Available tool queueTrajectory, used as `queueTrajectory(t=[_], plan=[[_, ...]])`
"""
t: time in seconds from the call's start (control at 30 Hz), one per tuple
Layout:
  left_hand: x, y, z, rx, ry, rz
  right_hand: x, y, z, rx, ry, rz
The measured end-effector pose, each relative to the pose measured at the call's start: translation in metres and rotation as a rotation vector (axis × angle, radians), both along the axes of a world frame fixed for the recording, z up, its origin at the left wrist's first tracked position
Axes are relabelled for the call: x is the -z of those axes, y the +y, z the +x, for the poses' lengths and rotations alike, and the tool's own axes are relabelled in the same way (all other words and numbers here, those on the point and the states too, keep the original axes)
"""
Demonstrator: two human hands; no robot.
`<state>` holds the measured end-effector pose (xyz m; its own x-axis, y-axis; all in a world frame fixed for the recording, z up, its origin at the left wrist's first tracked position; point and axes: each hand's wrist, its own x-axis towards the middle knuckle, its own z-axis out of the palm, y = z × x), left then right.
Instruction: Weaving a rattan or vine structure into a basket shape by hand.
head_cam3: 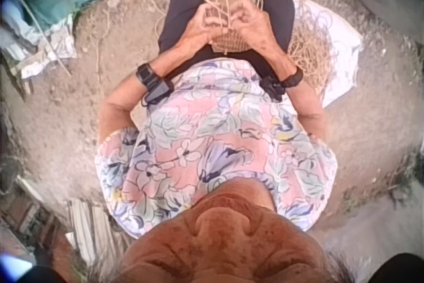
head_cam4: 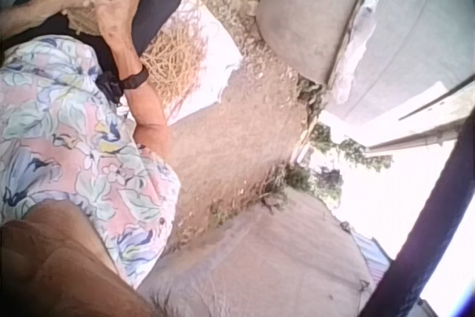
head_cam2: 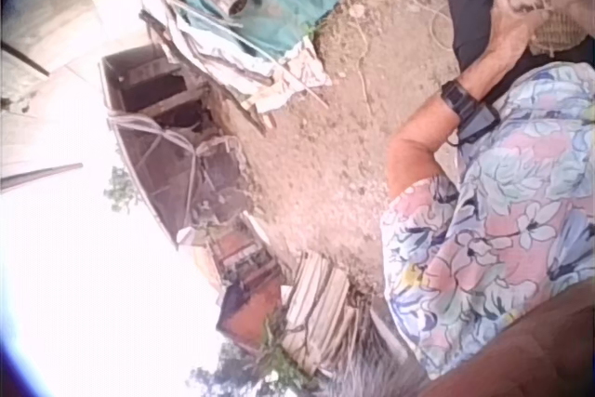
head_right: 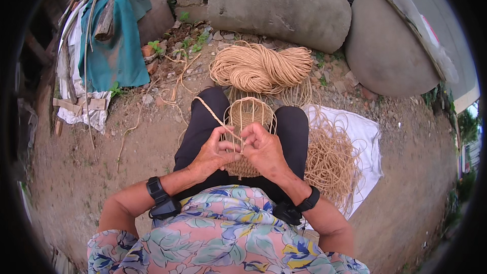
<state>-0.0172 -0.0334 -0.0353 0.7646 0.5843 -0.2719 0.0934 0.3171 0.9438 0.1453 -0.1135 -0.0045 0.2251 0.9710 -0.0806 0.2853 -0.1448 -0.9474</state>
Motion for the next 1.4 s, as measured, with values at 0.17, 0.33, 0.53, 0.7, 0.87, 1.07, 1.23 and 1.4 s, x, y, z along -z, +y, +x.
queueTrajectory(t=[0.17, 0.33, 0.53, 0.7, 0.87, 1.07, 1.23, 1.4], plan=[[0.002, 0.002, -0.001, 0.026, 0.013, 0.043, -0.012, 0.003, -0.012, 0.002, -0.278, 0.044], [0.000, 0.031, -0.006, 0.235, -0.058, -0.112, -0.007, 0.004, -0.004, 0.020, -0.255, 0.063], [-0.021, 0.061, -0.009, 0.085, -0.005, -0.072, -0.006, 0.003, -0.004, 0.111, -0.210, 0.124], [-0.027, 0.063, -0.009, -0.175, 0.088, 0.345, -0.007, 0.005, -0.005, 0.076, -0.279, 0.123], [-0.020, 0.054, 0.008, 0.140, 0.086, 0.991, -0.008, -0.004, -0.005, 0.107, -0.035, 0.163], [-0.021, 0.061, 0.021, 0.310, 0.070, 1.008, -0.004, -0.004, -0.003, 0.095, 0.111, 0.185], [-0.022, 0.059, 0.029, 0.321, 0.001, 0.976, 0.008, -0.004, 0.003, 0.081, 0.158, 0.182], [-0.025, 0.061, 0.048, 0.189, -0.180, 1.271, -0.007, -0.010, 0.010, 0.203, 0.407, 0.094]])
